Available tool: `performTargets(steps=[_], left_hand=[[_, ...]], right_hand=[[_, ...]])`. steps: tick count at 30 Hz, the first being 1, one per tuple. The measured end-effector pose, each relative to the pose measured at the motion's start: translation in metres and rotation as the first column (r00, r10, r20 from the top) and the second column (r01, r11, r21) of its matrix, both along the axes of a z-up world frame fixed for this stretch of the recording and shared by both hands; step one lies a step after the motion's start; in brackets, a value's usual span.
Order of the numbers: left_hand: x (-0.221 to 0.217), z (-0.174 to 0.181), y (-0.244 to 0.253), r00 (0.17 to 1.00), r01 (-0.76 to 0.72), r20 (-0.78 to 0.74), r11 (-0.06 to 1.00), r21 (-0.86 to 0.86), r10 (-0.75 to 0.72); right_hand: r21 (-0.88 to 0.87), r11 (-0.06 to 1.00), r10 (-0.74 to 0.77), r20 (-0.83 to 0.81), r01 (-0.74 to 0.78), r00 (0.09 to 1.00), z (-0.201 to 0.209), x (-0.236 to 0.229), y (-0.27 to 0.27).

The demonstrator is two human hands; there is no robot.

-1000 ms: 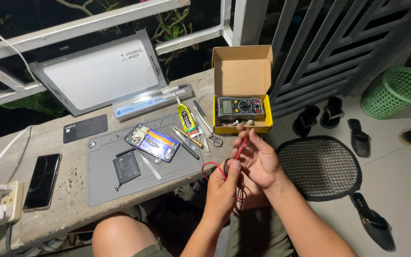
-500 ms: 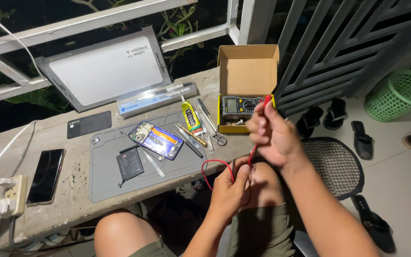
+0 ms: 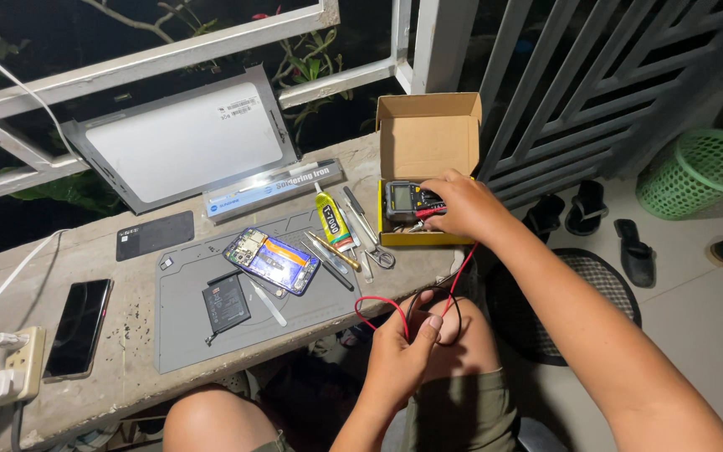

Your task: The person takes a multimeter and its probes out of a box, connects the probes to the multimeter, and uses them to touch contact points on a phone battery while observing the multimeter screen.

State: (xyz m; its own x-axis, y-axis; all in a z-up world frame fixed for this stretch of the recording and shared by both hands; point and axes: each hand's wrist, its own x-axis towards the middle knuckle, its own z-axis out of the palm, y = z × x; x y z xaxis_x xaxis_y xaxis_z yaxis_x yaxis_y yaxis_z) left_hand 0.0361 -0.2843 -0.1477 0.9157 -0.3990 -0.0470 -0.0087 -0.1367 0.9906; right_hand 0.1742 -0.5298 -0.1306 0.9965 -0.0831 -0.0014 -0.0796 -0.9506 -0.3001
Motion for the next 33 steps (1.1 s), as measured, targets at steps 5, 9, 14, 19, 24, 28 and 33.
performTargets(steps=[5, 9, 14, 19, 24, 28, 33], left_hand=[[0.001, 0.000, 0.000, 0.998, -0.016, -0.066, 1.000, 0.005, 0.016], [0.001, 0.000, 0.000, 0.999, -0.009, -0.038, 1.000, -0.017, 0.008], [0.000, -0.003, 0.000, 1.000, 0.013, 0.011, 1.000, -0.021, -0.013], [-0.001, -0.002, 0.002, 0.998, 0.027, 0.058, 1.000, -0.010, -0.026], [-0.003, 0.001, 0.009, 0.997, 0.044, 0.062, 0.992, 0.115, -0.051], [-0.007, 0.007, 0.017, 0.984, 0.087, 0.124, 0.954, 0.287, -0.127], [-0.015, 0.006, 0.030, 0.965, 0.081, 0.190, 0.894, 0.441, -0.182]], right_hand=[[-0.075, 0.994, 0.075, -0.004, -0.075, 0.997, 0.001, 0.000, -0.002], [-0.155, 0.985, 0.068, -0.091, -0.081, 0.994, 0.013, 0.005, 0.005], [-0.204, 0.977, 0.022, -0.163, -0.056, 0.986, 0.027, 0.006, 0.016], [-0.190, 0.981, -0.002, -0.142, -0.026, 0.990, 0.020, 0.009, 0.012], [-0.050, 0.997, 0.067, 0.044, -0.065, 0.997, 0.004, 0.012, -0.006], [-0.008, 1.000, 0.021, 0.230, -0.020, 0.973, 0.024, -0.004, 0.005], [0.021, 1.000, -0.027, 0.318, 0.021, 0.948, 0.051, -0.020, 0.022]])
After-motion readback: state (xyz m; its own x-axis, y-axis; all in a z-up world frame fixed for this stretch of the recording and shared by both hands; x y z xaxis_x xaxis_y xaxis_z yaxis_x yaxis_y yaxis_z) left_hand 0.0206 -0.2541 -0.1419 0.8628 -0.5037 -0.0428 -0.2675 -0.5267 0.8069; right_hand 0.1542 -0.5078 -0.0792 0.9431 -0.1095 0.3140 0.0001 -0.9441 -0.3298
